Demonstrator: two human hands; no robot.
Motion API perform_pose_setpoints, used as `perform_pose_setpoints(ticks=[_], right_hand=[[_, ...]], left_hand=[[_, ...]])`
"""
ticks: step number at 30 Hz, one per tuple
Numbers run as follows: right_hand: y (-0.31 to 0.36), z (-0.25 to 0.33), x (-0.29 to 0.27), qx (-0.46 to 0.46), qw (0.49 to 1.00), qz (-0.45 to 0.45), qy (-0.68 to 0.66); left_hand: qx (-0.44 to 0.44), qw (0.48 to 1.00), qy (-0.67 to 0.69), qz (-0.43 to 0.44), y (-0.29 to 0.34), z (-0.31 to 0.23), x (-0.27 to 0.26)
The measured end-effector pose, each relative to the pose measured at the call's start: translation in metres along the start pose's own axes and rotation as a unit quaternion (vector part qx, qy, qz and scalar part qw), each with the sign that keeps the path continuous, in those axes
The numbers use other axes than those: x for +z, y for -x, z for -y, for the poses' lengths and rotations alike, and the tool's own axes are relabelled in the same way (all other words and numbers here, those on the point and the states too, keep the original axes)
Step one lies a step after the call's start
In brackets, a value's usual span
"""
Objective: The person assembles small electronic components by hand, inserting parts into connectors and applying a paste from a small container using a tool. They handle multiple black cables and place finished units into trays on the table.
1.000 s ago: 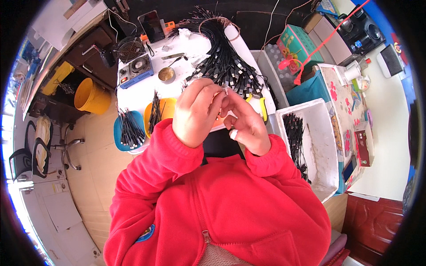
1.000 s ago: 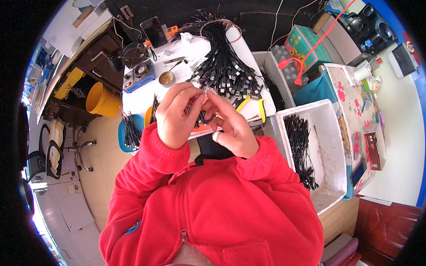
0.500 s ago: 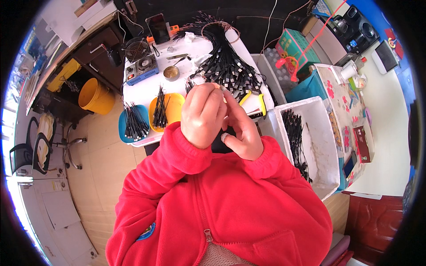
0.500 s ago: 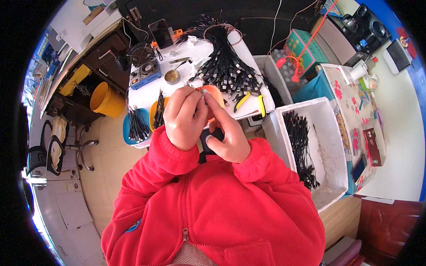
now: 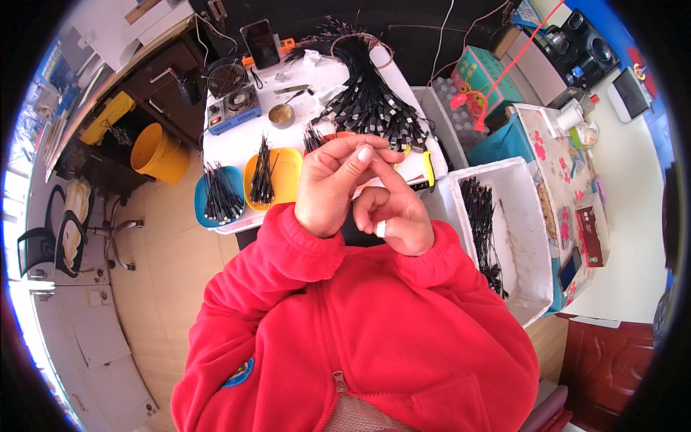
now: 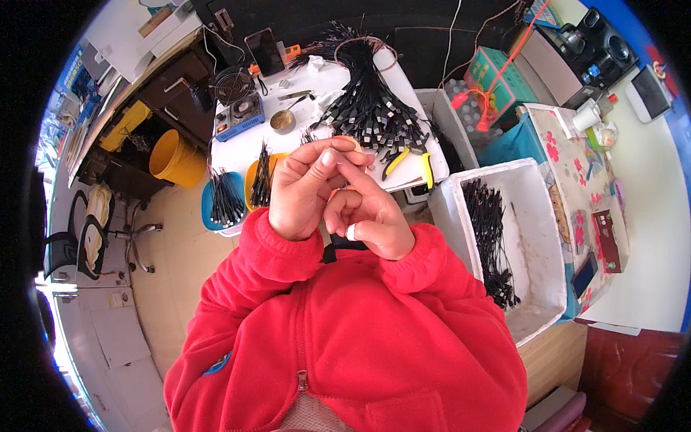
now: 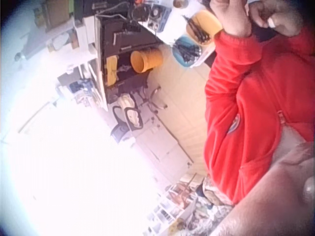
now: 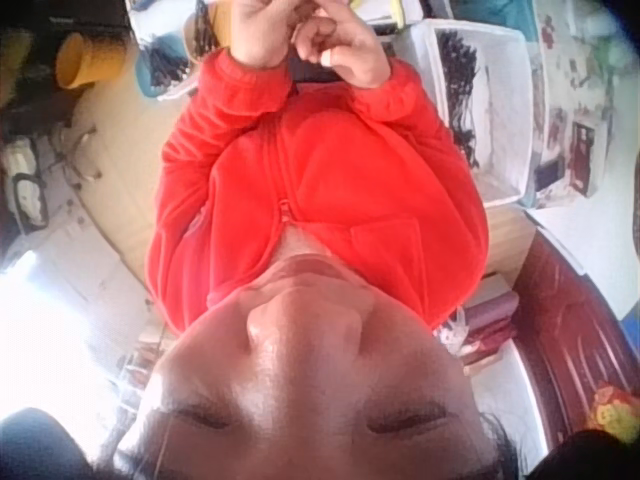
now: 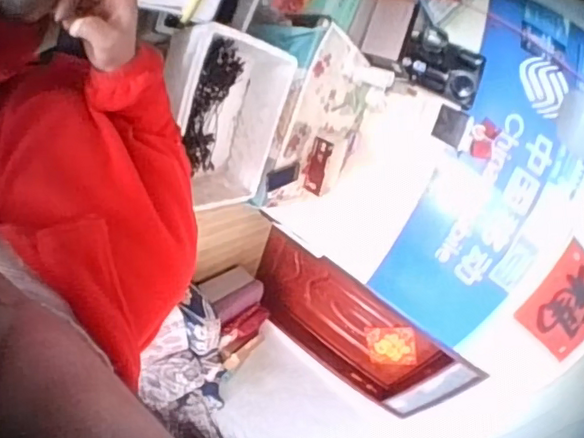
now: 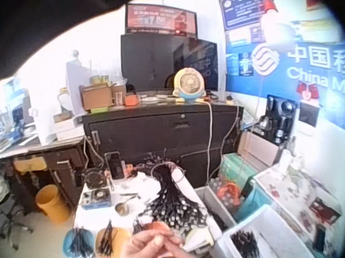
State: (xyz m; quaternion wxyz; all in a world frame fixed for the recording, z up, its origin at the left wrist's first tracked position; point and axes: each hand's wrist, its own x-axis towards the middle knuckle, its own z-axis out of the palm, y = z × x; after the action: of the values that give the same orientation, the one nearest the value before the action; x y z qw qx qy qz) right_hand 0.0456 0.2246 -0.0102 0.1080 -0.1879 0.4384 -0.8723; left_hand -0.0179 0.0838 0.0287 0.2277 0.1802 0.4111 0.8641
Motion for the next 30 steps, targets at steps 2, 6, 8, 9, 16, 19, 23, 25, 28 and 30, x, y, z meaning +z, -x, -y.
perform_pose_setpoints(ticks=[2, 6, 8, 9, 16, 19, 23, 25, 28, 30], right_hand=[[-0.001, -0.003, 0.001, -0.002, 0.999, 0.007, -0.039], [-0.004, -0.004, 0.000, 0.005, 0.996, 0.013, -0.087], [-0.007, -0.004, -0.001, 0.026, 0.993, 0.026, -0.114], [-0.008, -0.005, -0.002, 0.036, 0.991, 0.030, -0.125], [-0.020, -0.018, -0.002, 0.063, 0.963, 0.055, -0.255], [-0.027, -0.016, -0.005, 0.137, 0.961, 0.098, -0.219], [-0.038, -0.021, -0.007, 0.232, 0.970, -0.067, 0.022], [-0.048, -0.027, -0.011, 0.271, 0.945, -0.047, 0.177], [-0.072, -0.054, -0.012, 0.279, 0.913, -0.014, 0.298], [-0.094, -0.076, -0.011, 0.278, 0.904, -0.021, 0.323]], left_hand=[[0.030, 0.999, -0.025, -0.012, 0.003, 0.007, 0.001], [0.041, 0.999, 0.001, -0.021, 0.005, 0.013, -0.002], [0.034, 0.999, 0.025, -0.014, 0.006, 0.010, -0.006], [0.030, 0.999, 0.033, -0.011, 0.008, 0.009, -0.008], [-0.004, 0.997, -0.070, 0.018, 0.020, 0.022, -0.041], [-0.100, 0.975, -0.200, 0.017, 0.035, 0.035, -0.054], [-0.053, 0.971, -0.232, -0.029, 0.075, 0.004, -0.104], [-0.023, 0.923, -0.358, -0.141, 0.095, -0.021, -0.136], [0.091, 0.653, -0.683, -0.315, 0.101, -0.050, -0.190], [0.103, 0.548, -0.762, -0.330, 0.096, -0.059, -0.219]])
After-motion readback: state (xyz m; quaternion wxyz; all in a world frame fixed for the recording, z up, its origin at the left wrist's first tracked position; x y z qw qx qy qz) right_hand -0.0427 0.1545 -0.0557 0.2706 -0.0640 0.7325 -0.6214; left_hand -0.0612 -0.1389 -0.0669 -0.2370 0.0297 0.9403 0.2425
